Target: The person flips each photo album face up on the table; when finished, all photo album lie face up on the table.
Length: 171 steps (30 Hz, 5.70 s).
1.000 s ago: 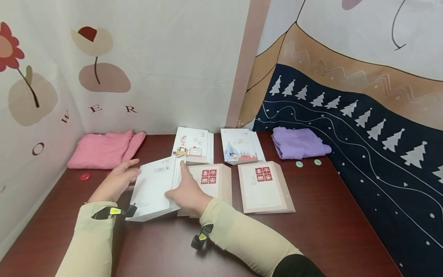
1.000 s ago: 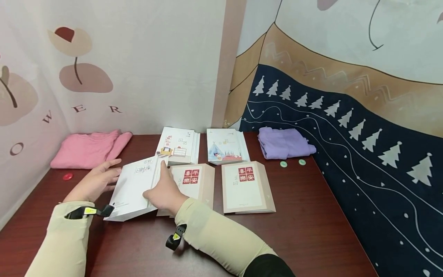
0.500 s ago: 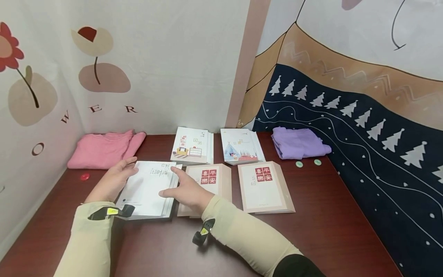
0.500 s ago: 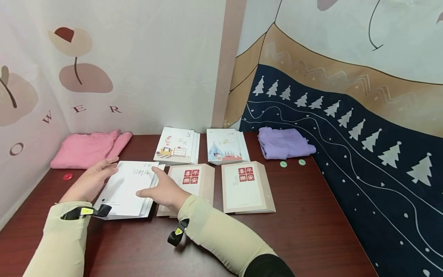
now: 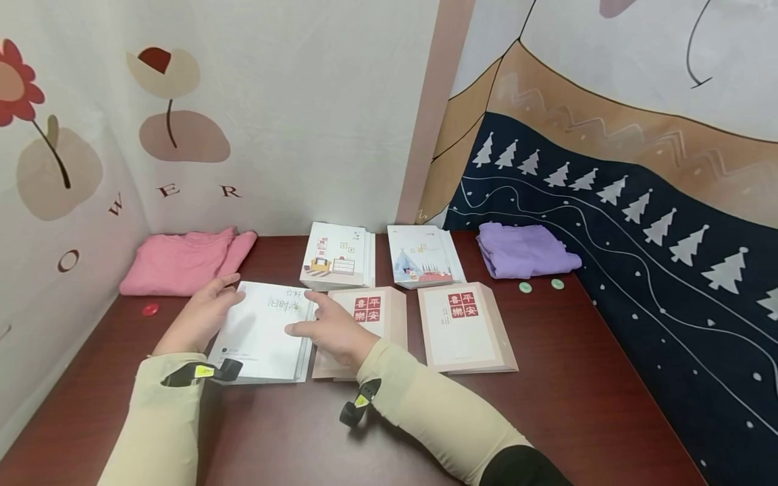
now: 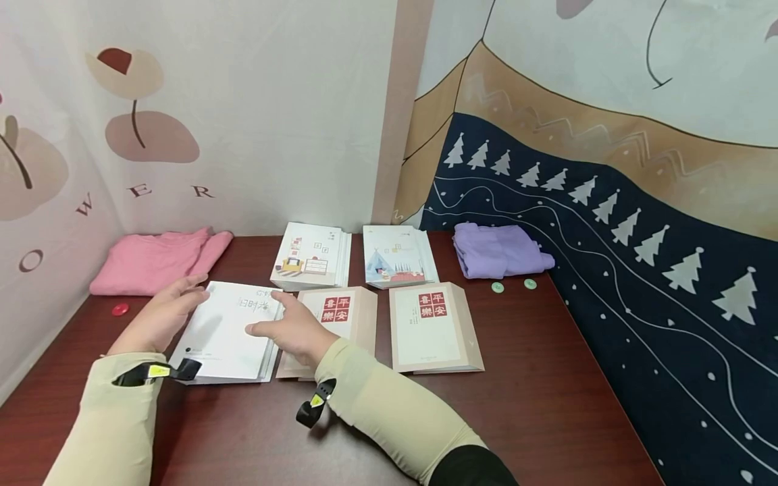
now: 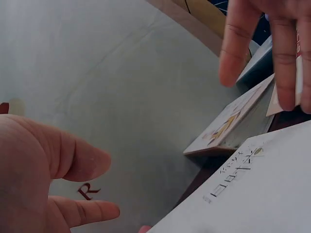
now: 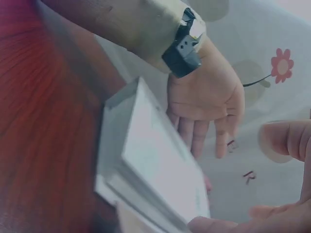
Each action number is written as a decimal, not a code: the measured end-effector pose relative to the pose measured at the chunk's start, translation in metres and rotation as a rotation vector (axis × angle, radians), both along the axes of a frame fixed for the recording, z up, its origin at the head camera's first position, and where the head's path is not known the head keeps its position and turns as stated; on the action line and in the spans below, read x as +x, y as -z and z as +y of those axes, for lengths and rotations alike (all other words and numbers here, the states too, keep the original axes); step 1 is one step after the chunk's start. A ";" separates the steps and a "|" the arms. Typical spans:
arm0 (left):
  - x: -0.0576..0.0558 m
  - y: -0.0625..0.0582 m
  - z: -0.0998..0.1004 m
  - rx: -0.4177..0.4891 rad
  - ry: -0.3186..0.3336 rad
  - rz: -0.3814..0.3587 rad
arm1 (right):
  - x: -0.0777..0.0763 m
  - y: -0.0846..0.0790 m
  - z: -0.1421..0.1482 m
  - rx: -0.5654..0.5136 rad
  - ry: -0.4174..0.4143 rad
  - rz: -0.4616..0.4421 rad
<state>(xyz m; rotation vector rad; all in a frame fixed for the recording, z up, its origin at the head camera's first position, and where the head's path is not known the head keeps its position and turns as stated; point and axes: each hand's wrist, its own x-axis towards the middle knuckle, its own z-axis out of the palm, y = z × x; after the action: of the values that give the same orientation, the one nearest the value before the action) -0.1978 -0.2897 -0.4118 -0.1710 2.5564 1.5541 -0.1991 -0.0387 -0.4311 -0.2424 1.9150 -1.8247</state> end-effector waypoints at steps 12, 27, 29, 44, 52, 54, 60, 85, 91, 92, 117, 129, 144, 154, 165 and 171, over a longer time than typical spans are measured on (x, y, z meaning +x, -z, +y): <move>0.008 -0.019 0.047 -0.074 -0.010 0.196 | -0.006 -0.017 0.049 0.008 0.011 0.067; -0.005 -0.005 0.110 0.128 0.140 0.126 | -0.009 -0.017 0.129 0.225 0.082 0.195; -0.006 0.000 0.117 0.109 0.144 0.095 | -0.010 -0.015 0.136 0.245 0.088 0.203; -0.002 0.023 0.140 0.104 0.172 -0.067 | -0.011 -0.010 0.151 0.316 0.041 0.146; 0.000 0.030 0.149 -0.020 0.131 -0.085 | -0.013 -0.007 0.153 0.318 0.034 0.063; 0.001 0.032 0.151 -0.044 0.118 -0.084 | -0.013 -0.007 0.153 0.313 0.033 0.043; 0.002 0.036 0.152 -0.038 0.122 -0.090 | -0.015 -0.003 0.153 0.316 0.040 0.012; -0.005 0.039 0.148 0.002 0.136 -0.092 | -0.017 0.005 0.148 0.361 0.025 0.072; -0.006 0.037 0.146 0.030 0.143 -0.095 | -0.015 0.003 0.149 0.360 0.009 0.066; -0.006 0.036 0.146 0.032 0.143 -0.100 | -0.015 0.002 0.149 0.359 0.007 0.067; -0.008 0.038 0.142 0.134 0.157 -0.044 | -0.013 0.000 0.146 0.388 0.020 0.157; -0.006 0.037 0.145 0.299 0.141 -0.033 | -0.011 -0.006 0.145 0.363 0.045 0.252; 0.000 0.031 0.141 0.601 0.227 0.096 | -0.007 -0.012 0.146 0.208 0.012 0.142; 0.002 0.033 0.139 0.685 0.365 0.196 | -0.005 -0.011 0.146 0.112 -0.019 0.111; 0.004 0.033 0.142 0.704 0.437 0.249 | -0.005 -0.013 0.145 0.065 -0.076 0.058; 0.002 0.036 0.144 0.678 0.497 0.255 | -0.005 -0.013 0.145 0.127 -0.077 0.113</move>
<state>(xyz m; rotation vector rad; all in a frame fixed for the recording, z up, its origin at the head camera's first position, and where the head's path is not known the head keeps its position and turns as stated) -0.1957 -0.1458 -0.4474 0.7102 1.8370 2.1743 -0.2037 0.1066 -0.4185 -0.3789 2.0601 -1.6643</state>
